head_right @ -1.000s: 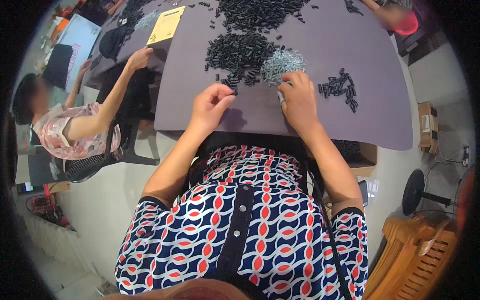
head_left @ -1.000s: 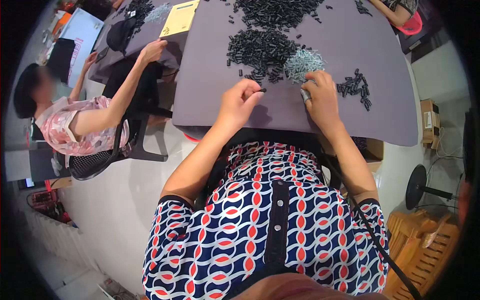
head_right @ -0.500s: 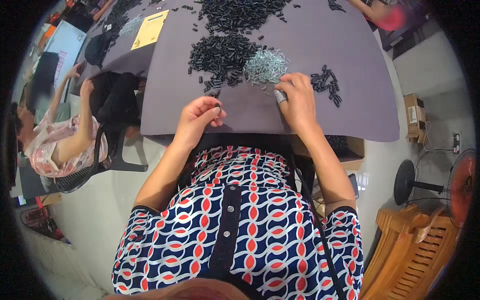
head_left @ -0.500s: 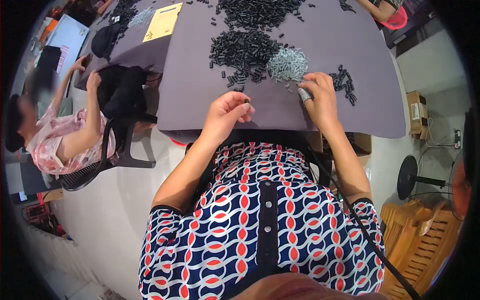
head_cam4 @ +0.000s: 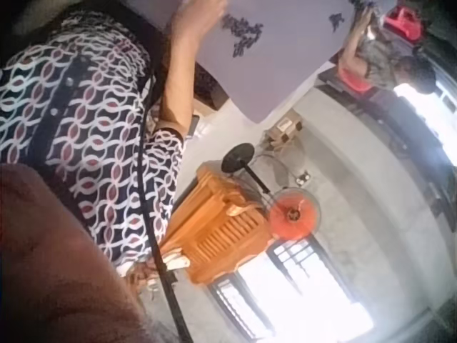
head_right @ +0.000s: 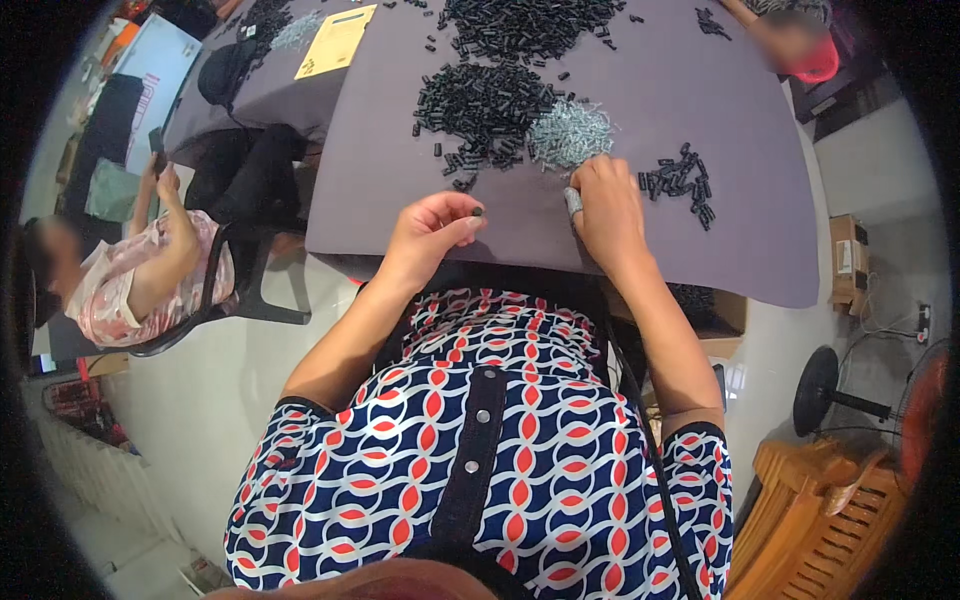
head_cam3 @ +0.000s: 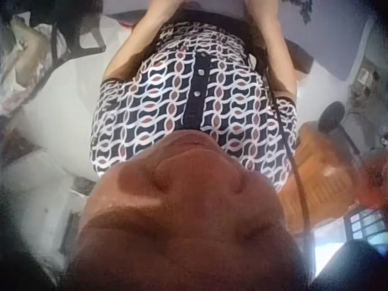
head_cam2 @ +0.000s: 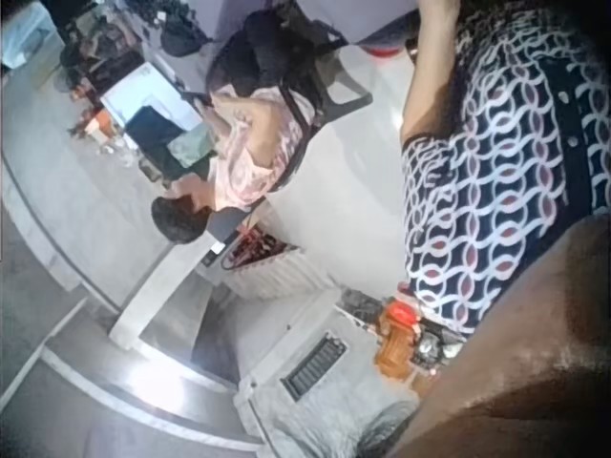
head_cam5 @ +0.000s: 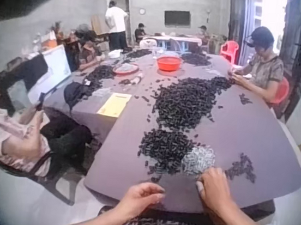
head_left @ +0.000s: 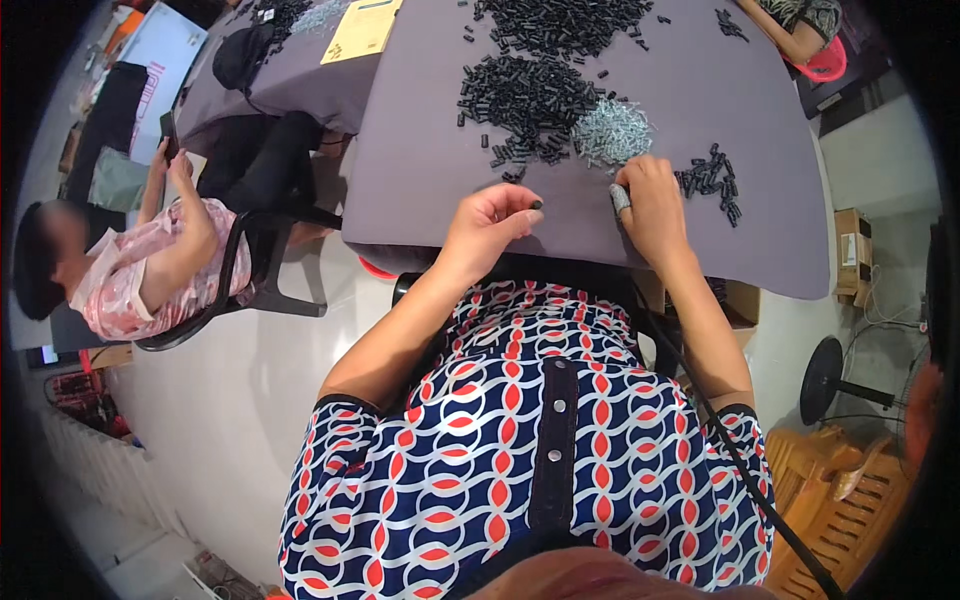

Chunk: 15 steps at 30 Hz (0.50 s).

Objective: Assembling small black plastic components into metal connectors manually.

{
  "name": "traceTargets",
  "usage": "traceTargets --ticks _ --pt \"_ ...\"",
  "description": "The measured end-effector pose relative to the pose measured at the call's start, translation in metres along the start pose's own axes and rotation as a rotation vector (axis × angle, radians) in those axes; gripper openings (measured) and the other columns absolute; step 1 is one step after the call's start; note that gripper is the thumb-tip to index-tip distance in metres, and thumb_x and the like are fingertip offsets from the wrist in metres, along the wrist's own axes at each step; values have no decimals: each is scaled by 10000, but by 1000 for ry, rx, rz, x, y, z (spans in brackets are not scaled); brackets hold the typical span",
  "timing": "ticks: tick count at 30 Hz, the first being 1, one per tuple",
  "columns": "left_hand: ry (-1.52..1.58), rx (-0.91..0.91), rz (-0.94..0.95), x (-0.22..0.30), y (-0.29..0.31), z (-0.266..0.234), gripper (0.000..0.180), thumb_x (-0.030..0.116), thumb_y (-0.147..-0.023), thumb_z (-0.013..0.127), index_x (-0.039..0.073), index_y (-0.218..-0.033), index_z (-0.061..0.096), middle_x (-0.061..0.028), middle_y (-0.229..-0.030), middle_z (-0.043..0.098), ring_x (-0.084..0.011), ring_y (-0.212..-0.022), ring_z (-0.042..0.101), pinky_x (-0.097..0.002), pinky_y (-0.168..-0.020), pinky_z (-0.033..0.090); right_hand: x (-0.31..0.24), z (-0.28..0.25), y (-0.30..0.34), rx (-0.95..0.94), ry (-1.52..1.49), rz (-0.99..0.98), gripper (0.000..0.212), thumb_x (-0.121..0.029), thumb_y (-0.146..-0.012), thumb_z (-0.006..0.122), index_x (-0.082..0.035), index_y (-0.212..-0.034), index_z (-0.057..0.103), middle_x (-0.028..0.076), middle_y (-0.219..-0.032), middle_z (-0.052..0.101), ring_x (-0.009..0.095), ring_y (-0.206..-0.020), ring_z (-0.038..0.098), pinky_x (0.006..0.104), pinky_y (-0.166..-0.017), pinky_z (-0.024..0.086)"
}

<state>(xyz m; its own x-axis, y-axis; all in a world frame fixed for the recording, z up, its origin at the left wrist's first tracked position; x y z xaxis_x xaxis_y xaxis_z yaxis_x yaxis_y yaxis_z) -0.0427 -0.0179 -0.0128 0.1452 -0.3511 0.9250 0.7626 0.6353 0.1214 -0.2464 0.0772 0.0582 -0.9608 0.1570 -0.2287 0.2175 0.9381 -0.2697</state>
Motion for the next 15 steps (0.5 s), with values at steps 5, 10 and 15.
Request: traceTargets --ticks 5,10,15 --pt "-10 -5 8 -3 0 2 154 57 -932 661 31 -1083 671 24 -902 672 -43 -770 587 -193 -705 483 -11 -10 0 22 -41 -31 279 90 -701 638 -22 -952 591 116 -993 578 303 -986 564 380 -835 471" --pt "25 -35 22 2 -5 18 158 57 -932 661 13 -1083 667 19 -900 656 -46 -762 570 -202 -677 473 -18 19 2 -254 -936 268 112 37 -850 638 -1 -950 603 24 -839 638 115 -777 621 253 -675 472" --pt "287 48 -125 2 -9 26 162 73 -950 635 38 -1103 676 13 -893 650 -81 -759 598 -220 -678 491 -37 16 5 -341 -1099 281 191 106 -825 588 -19 -962 629 -27 -892 639 39 -834 585 207 -730 462"
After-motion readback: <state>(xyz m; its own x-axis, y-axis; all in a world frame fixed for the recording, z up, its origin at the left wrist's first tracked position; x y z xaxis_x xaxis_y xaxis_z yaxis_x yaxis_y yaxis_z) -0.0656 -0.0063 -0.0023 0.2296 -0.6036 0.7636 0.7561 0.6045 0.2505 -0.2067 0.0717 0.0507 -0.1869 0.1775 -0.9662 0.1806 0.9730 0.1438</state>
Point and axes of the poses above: each hand's wrist, its own y-axis away from the middle knuckle, its own z-axis out of the palm, x = y × z, the point moved 5 cm from there along -y, towards the middle knuckle
